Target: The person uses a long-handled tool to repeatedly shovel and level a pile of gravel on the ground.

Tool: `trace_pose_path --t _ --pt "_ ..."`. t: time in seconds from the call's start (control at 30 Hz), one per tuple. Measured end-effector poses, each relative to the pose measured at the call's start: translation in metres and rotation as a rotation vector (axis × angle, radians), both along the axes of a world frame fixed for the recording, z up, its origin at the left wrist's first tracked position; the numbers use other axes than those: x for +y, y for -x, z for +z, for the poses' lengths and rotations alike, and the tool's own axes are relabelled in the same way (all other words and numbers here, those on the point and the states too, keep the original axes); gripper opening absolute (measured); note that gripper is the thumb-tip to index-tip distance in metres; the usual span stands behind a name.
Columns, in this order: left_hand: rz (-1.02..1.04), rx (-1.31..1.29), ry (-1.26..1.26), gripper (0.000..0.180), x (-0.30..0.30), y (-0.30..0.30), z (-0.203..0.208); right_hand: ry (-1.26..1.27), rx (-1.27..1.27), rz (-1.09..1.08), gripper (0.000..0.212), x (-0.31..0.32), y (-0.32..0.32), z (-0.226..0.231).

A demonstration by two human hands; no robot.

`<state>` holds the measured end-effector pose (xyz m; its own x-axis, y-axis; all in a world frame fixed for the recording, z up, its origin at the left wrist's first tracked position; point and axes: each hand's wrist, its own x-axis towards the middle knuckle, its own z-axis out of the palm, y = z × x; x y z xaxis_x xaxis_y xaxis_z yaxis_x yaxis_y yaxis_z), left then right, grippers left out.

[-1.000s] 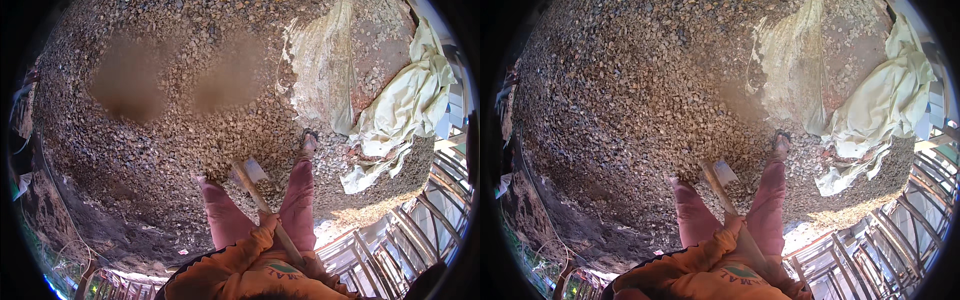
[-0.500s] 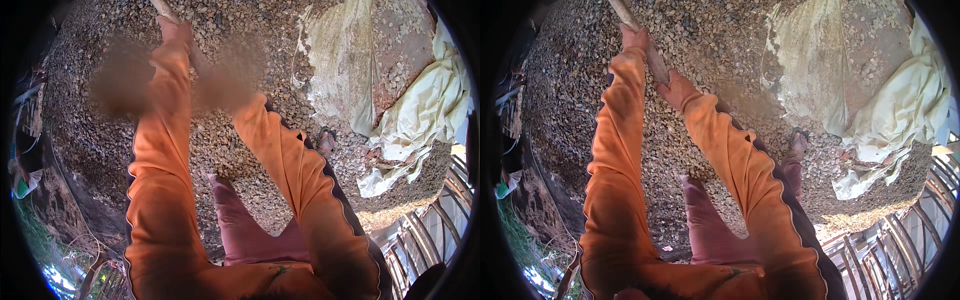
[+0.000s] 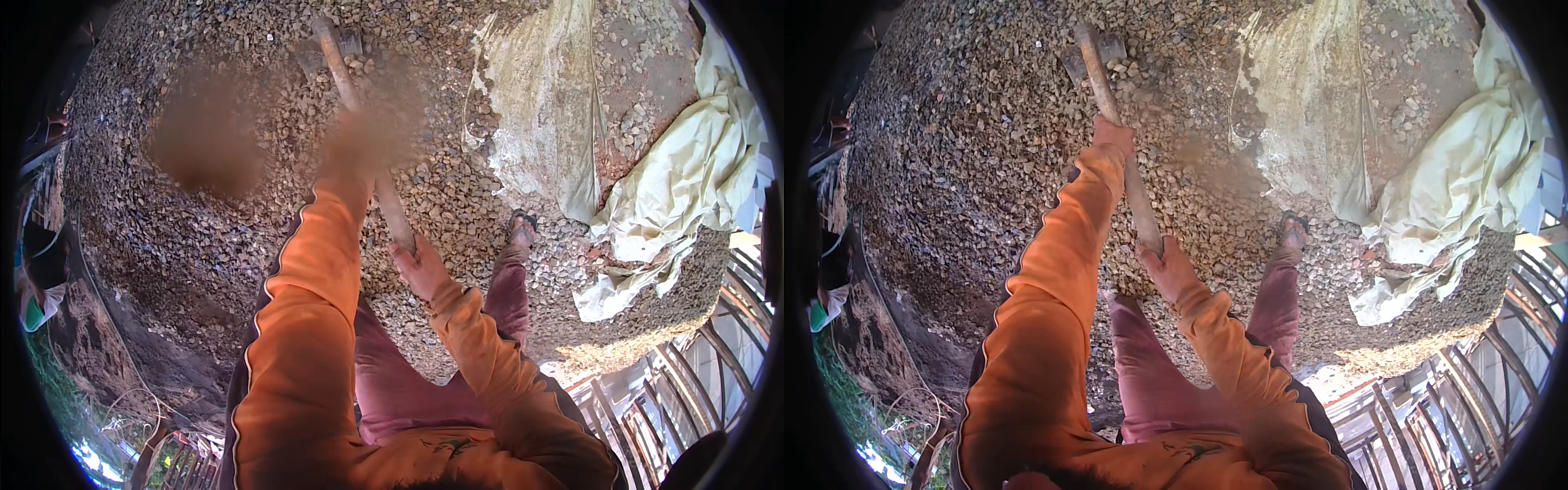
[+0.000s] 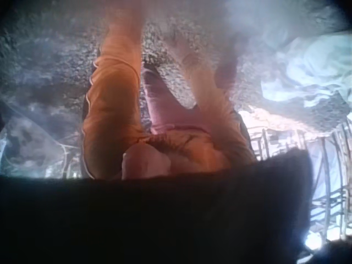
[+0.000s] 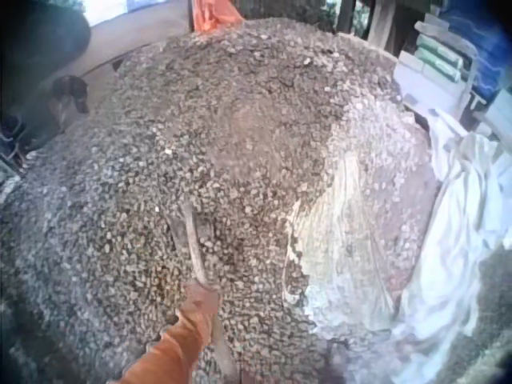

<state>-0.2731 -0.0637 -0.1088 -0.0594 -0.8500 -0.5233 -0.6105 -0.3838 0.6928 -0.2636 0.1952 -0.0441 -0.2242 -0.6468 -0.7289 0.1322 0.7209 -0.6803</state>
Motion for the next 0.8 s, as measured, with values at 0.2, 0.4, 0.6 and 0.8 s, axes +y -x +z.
trace_pose_path --t 0.2,0.4,0.6,0.8 --pt "0.196 0.157 -0.443 0.047 0.214 -0.052 0.01 -0.318 0.089 0.124 0.045 0.162 -0.014 0.121" --pt "0.41 0.155 -0.982 0.06 0.443 -0.107 0.083 -0.61 0.159 0.417 0.048 0.268 -0.009 0.259" --pt "0.6 0.33 -0.835 0.057 0.415 -0.087 0.116 -0.611 0.066 0.48 0.051 0.263 0.018 0.255" --pt "0.361 0.609 -0.215 0.049 0.138 -0.001 0.049 0.015 0.418 0.28 0.045 0.112 0.054 0.05"
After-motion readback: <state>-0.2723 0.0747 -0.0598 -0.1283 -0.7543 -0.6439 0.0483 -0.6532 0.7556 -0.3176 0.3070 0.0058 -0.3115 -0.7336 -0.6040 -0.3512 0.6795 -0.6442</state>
